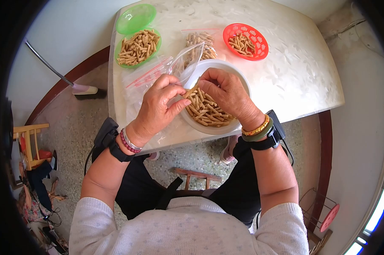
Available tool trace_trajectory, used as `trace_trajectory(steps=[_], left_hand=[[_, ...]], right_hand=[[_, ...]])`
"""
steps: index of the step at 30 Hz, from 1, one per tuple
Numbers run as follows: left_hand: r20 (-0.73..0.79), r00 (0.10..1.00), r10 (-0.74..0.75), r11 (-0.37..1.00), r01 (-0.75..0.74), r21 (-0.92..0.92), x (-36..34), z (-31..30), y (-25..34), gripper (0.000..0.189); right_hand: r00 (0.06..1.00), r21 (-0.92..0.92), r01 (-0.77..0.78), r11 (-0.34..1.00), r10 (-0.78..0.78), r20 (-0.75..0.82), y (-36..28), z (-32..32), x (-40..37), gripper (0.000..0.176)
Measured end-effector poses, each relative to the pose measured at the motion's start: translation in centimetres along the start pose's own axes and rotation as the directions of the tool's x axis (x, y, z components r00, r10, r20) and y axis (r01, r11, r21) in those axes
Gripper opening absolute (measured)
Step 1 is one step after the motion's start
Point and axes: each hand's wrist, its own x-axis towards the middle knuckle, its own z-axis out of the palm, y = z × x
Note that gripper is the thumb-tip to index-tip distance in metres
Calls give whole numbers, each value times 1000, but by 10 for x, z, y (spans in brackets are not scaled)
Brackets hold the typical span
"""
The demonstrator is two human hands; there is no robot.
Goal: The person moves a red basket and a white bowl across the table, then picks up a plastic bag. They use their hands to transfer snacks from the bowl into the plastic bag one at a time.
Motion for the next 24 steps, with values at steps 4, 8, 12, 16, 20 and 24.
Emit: trace_trajectory(steps=[4, 8, 12, 16, 20, 24], left_hand=[[-35, 999, 33, 999, -32, 31, -1, 2, -2, 18], [-27, 999, 23, 999, -22, 40, -1, 2, -1, 12], [-27, 1000, -2, 999, 3, 37, 0, 2, -1, 8], [-35, 999, -8, 998, 10, 59, 0, 3, -2, 7], [-39, 999, 1, 999, 1, 48, 0, 3, -4, 9], [-45, 999, 24, 998, -21, 60, 1, 1, 0, 12]], right_hand=[[1000, -20, -9, 1000, 9, 2, 3, 1, 0, 21], [1000, -33, -28, 999, 28, 12, 7, 0, 1, 23], [999, -38, -12, 999, 11, -31, 2, 0, 1, 23], [997, 15, 68, 998, -67, -33, 1, 1, -1, 20], [999, 46, 34, 998, -35, 14, 8, 3, -1, 18], [1000, 34, 1, 999, 0, -5, 0, 0, -1, 14]])
